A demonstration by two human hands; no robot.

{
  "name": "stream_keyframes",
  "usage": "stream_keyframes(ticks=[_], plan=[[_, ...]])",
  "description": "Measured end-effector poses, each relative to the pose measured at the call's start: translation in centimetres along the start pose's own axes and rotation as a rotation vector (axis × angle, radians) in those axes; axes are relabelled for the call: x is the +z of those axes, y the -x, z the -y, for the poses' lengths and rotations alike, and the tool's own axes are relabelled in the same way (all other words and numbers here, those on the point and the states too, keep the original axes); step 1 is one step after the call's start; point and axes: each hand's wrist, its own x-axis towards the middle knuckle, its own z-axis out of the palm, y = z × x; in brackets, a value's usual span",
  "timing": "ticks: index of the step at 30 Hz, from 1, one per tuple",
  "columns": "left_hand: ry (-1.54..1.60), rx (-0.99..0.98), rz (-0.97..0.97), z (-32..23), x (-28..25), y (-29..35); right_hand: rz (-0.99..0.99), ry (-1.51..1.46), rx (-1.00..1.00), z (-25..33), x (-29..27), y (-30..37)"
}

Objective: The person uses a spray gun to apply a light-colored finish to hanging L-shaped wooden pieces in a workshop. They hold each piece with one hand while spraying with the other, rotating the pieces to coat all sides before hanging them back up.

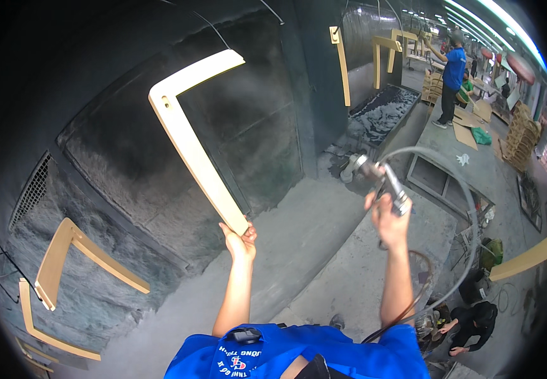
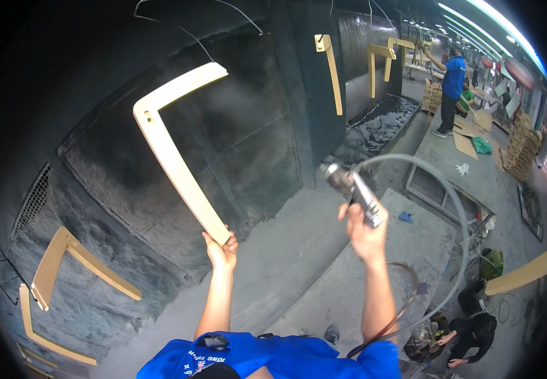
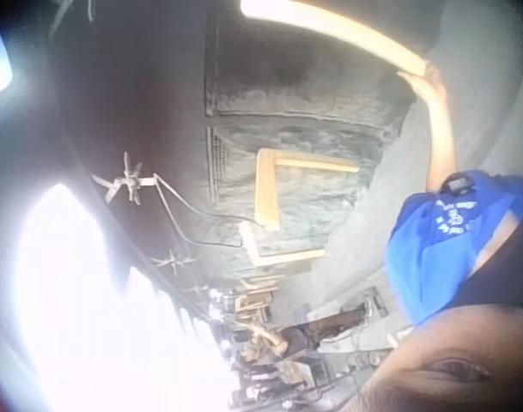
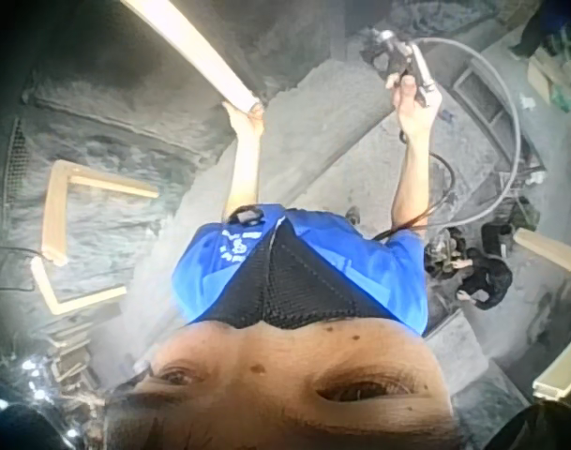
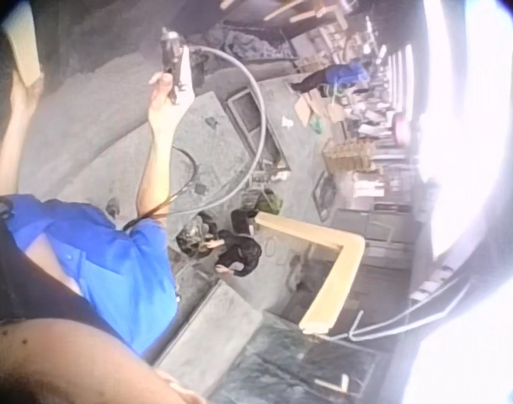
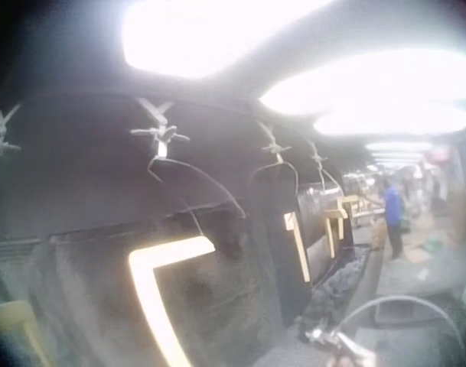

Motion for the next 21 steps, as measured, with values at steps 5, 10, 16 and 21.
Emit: stream_keyframes(ticks=[5, 10, 16, 21], plan=[[-0.084, 0.11, 0.039, -0.7, -2.1, -5.2, 0.256, 0.086, -0.168, 8.6, -1.7, -5.4], [-0.132, 0.219, 0.048, -1.4, -2.6, -8.5, 0.391, 0.215, -0.081, 15.2, -1.3, -9.3], [-0.169, 0.274, 0.033, -2.5, -4.2, -10.7, 0.211, 0.55, -0.065, 16.6, -0.1, -12.6], [-0.189, 0.421, 0.022, -3.0, -5.8, -13.3, 0.328, 0.321, -0.074, 17.4, 0.6, -11.9]])
